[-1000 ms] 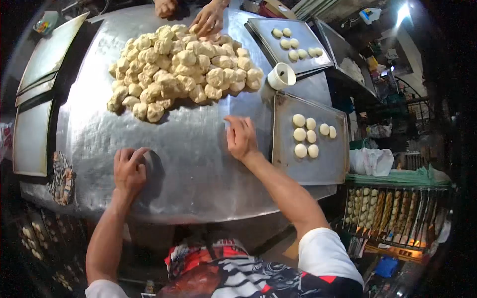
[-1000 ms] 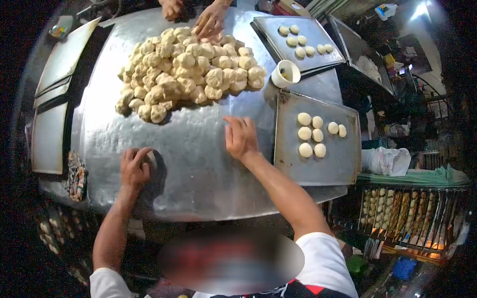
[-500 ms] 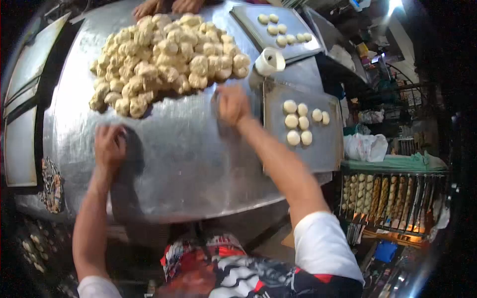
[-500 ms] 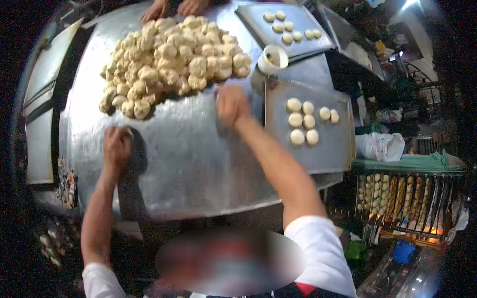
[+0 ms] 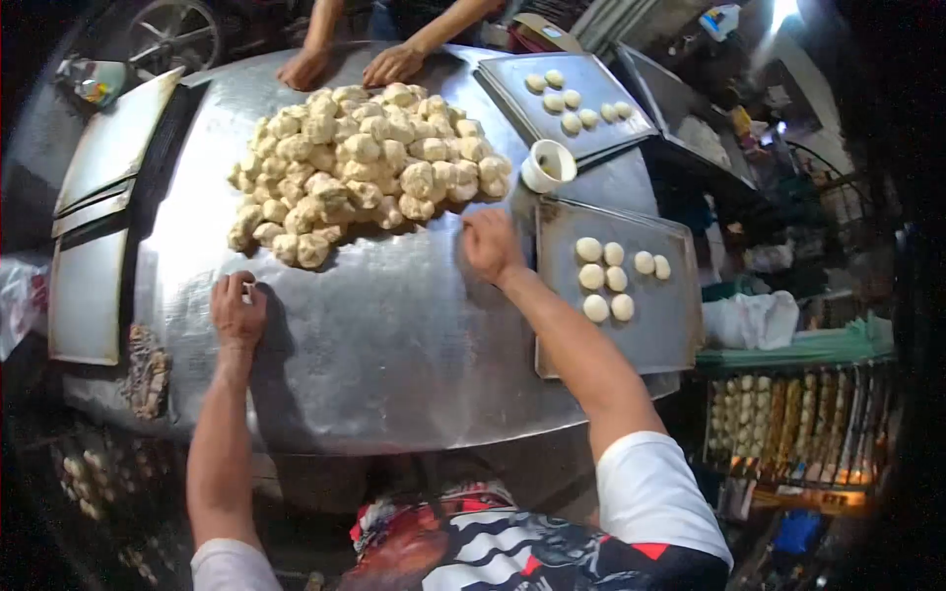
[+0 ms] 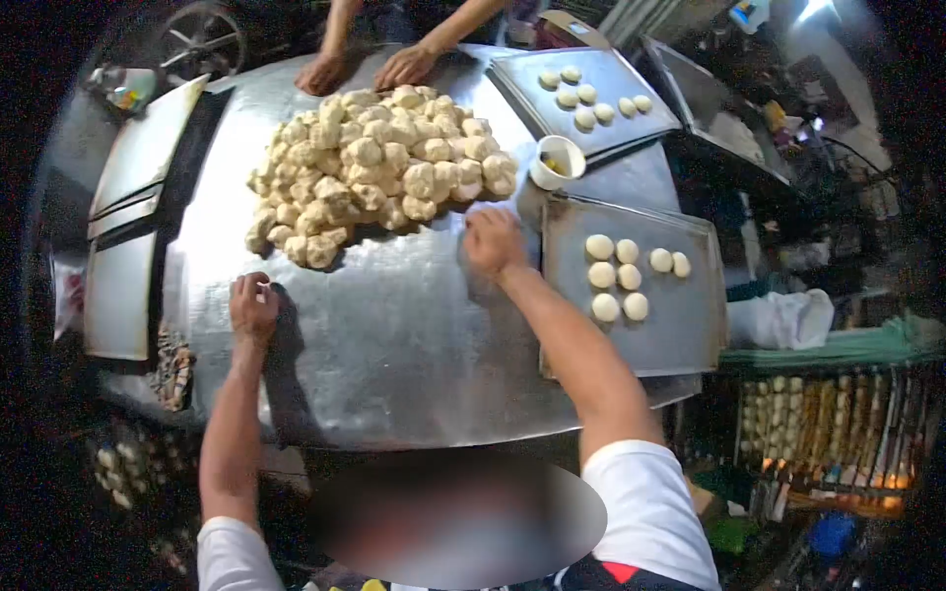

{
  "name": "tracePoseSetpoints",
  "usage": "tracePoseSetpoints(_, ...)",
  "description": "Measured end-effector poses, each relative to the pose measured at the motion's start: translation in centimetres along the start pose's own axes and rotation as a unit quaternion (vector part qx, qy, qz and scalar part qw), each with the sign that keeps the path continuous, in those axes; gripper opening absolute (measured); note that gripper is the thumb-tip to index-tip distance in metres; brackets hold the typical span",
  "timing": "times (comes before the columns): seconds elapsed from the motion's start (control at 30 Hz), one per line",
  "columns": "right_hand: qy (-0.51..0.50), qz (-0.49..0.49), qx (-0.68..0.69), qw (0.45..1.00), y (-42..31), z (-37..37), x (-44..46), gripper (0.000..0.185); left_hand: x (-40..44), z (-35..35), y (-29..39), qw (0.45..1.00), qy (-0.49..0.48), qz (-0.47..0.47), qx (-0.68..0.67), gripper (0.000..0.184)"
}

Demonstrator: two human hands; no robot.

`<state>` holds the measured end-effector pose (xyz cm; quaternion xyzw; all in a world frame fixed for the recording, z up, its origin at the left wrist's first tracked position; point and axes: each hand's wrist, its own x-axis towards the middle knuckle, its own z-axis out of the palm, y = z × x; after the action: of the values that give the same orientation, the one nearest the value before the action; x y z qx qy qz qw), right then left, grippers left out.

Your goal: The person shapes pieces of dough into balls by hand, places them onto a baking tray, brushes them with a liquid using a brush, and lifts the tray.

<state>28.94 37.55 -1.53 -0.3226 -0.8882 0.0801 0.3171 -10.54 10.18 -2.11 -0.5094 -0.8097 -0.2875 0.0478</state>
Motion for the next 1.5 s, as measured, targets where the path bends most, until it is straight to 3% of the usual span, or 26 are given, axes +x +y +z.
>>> tracePoseSetpoints(0.07,-0.013,0.029,-0.038,0.999,-0.1,-1.4,-1.9,0.017,-2.3,-0.7,-0.2,0.995,0.089,-0.037,0.037,0.015)
tracePoseSetpoints(0.13,-0.029,0.037,-0.040,0.998,-1.9,-3.7,-3.6,0.022,-4.8,-1.1,0.1,0.990,0.076,-0.100,0.066,0.018)
tracePoseSetpoints(0.23,-0.077,0.042,0.048,0.995,-2.9,-5.8,-3.8,0.025,-7.7,-2.4,2.0,0.994,0.060,-0.079,0.047,0.019)
tracePoseSetpoints(0.33,-0.105,0.004,0.097,0.990,-1.9,-5.5,-4.6,0.026,-6.8,-3.3,2.0,0.989,-0.002,-0.142,0.034,0.027)
tracePoseSetpoints(0.37,-0.106,-0.018,0.098,0.989,-1.5,-5.2,-4.7,0.027,-4.4,-3.1,-1.7,0.958,-0.184,-0.219,0.028,0.037)
tracePoseSetpoints(0.47,-0.109,-0.003,0.100,0.989,-2.1,-6.0,-4.1,0.021,-2.1,-1.2,-0.8,0.962,-0.002,-0.244,0.120,0.046)
tracePoseSetpoints(0.57,-0.167,0.095,0.133,0.972,-1.4,-6.0,-2.2,0.022,-1.9,2.0,-2.7,0.955,-0.029,-0.253,0.151,0.053)
tracePoseSetpoints(0.6,-0.089,0.110,0.154,0.978,0.0,-4.0,-2.0,0.035,-1.8,1.4,-2.1,0.952,-0.072,-0.253,0.155,0.062)
tracePoseSetpoints(0.63,-0.182,0.356,0.233,0.887,-2.1,-5.7,0.9,0.042,-1.6,1.0,-1.7,0.954,-0.083,-0.233,0.169,0.062)
tracePoseSetpoints(0.67,-0.177,0.364,0.183,0.896,-1.8,-4.4,2.1,0.040,-1.5,0.5,-1.4,0.956,-0.095,-0.231,0.156,0.064)
tracePoseSetpoints(0.7,-0.171,0.366,0.133,0.905,-1.6,-3.4,2.5,0.039,-1.4,0.4,-1.4,0.954,-0.104,-0.230,0.161,0.066)
tracePoseSetpoints(0.8,-0.077,0.191,-0.064,0.977,-2.3,-1.0,1.3,0.031,-0.8,0.7,-1.6,0.957,-0.102,-0.212,0.172,0.070)
tracePoseSetpoints(0.97,-0.127,0.114,-0.150,0.974,-2.4,-1.1,1.8,0.019,-1.0,0.2,-1.1,0.956,-0.117,-0.202,0.179,0.075)
tracePoseSetpoints(1.07,-0.224,0.142,-0.138,0.954,-2.3,-2.4,3.3,0.017,-1.1,0.3,-1.2,0.956,-0.113,-0.202,0.180,0.075)
tracePoseSetpoints(1.1,-0.255,0.300,-0.026,0.919,-3.1,-3.9,5.4,0.017,-1.1,0.5,-1.5,0.955,-0.115,-0.208,0.180,0.075)
tracePoseSetpoints(1.2,0.085,0.200,-0.076,0.973,-3.2,-3.4,4.6,0.015,-1.0,0.4,-1.5,0.955,-0.113,-0.213,0.173,0.076)
tracePoseSetpoints(1.23,-0.050,0.138,-0.125,0.981,-4.1,-1.9,2.2,0.012,-1.3,0.6,-1.5,0.956,-0.102,-0.215,0.170,0.076)
tracePoseSetpoints(1.33,0.054,0.130,-0.110,0.984,-2.8,-0.1,1.7,0.011,-2.0,0.3,-1.8,0.963,-0.085,-0.207,0.147,0.076)
tracePoseSetpoints(1.4,-0.015,0.186,-0.033,0.982,-3.4,-0.5,0.0,0.015,-1.4,-0.5,-2.1,0.973,-0.095,-0.186,0.100,0.077)
tracePoseSetpoints(1.43,-0.034,0.204,0.001,0.978,-2.8,-0.6,0.9,0.017,-2.0,-1.0,-4.5,0.986,-0.100,-0.133,0.008,0.073)
tracePoseSetpoints(1.47,-0.056,0.226,0.032,0.972,-2.0,-1.4,1.2,0.019,-3.6,-0.1,-7.7,0.987,-0.064,-0.108,-0.103,0.053)
tracePoseSetpoints(1.5,-0.107,0.219,0.009,0.970,-2.7,-3.7,0.6,0.019,-4.3,-3.3,-5.0,0.974,-0.141,-0.145,-0.102,0.053)
